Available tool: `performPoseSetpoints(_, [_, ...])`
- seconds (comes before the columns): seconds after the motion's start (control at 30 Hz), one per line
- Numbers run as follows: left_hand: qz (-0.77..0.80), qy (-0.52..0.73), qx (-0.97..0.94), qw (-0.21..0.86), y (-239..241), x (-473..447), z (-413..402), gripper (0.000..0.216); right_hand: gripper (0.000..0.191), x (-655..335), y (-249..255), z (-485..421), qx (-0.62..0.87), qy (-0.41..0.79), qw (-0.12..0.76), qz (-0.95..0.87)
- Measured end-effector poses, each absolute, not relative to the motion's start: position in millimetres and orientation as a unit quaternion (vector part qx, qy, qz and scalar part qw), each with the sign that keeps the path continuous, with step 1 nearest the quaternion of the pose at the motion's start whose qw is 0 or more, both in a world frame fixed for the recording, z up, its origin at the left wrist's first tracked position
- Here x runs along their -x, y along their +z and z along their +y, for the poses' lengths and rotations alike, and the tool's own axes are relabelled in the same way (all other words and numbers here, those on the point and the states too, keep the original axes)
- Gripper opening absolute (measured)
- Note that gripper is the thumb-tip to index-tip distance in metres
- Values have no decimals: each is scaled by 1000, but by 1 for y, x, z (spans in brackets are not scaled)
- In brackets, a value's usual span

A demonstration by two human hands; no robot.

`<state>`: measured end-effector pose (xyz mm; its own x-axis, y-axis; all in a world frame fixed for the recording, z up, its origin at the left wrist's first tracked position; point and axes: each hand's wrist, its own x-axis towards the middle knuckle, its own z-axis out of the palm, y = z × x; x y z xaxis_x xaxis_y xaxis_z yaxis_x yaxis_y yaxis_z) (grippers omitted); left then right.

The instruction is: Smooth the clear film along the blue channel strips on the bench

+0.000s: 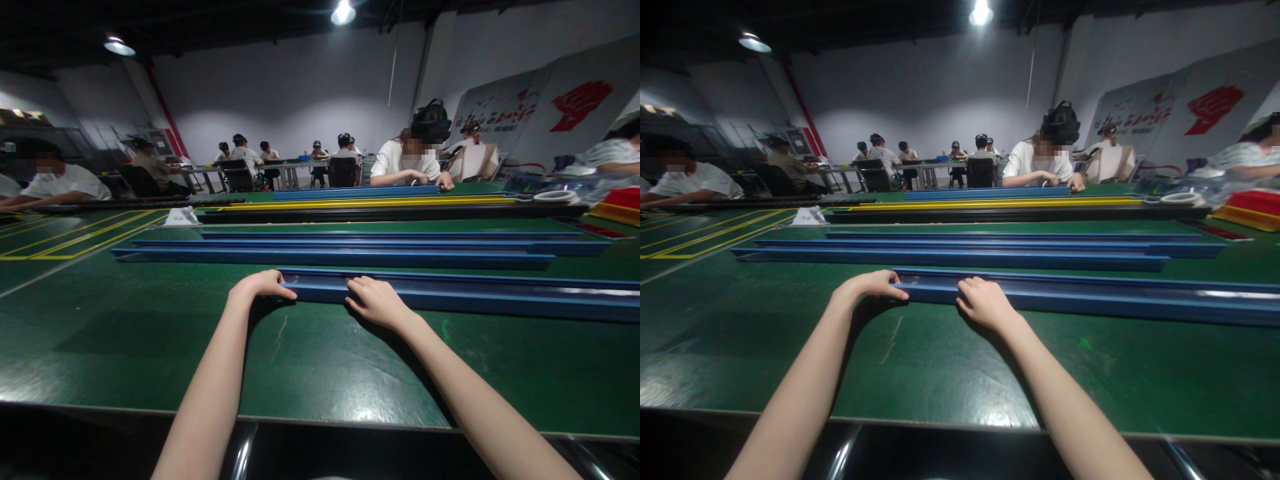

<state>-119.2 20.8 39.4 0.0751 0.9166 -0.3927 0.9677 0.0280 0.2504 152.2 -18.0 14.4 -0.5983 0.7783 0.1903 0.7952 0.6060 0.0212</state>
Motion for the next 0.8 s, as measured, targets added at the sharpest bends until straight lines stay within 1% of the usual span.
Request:
performPoseSetpoints(0.23, [686,-91,-711,124,53,97,8,49,22,-153,14,-18,438,-57,92,-892])
performPoseSetpoints(0.37, [675,-131,-726,13,58,75,-5,43,22,-153,14,-18,440,-53,94,-892])
performPoseSetpoints(0.47, [652,-126,-746,-43,57,59,-10,42,23,-154,15,-18,445,-44,95,-889])
performPoseSetpoints(0.53, [636,-116,-761,-53,55,50,-12,42,24,-154,16,-17,452,-41,96,-886])
performPoseSetpoints(0.67, [603,-98,-791,-34,50,31,-12,37,27,-154,18,-15,464,-32,96,-880])
performPoseSetpoints(0.8, [568,-87,-816,-55,46,12,-10,32,29,-159,22,-13,466,-9,82,-881])
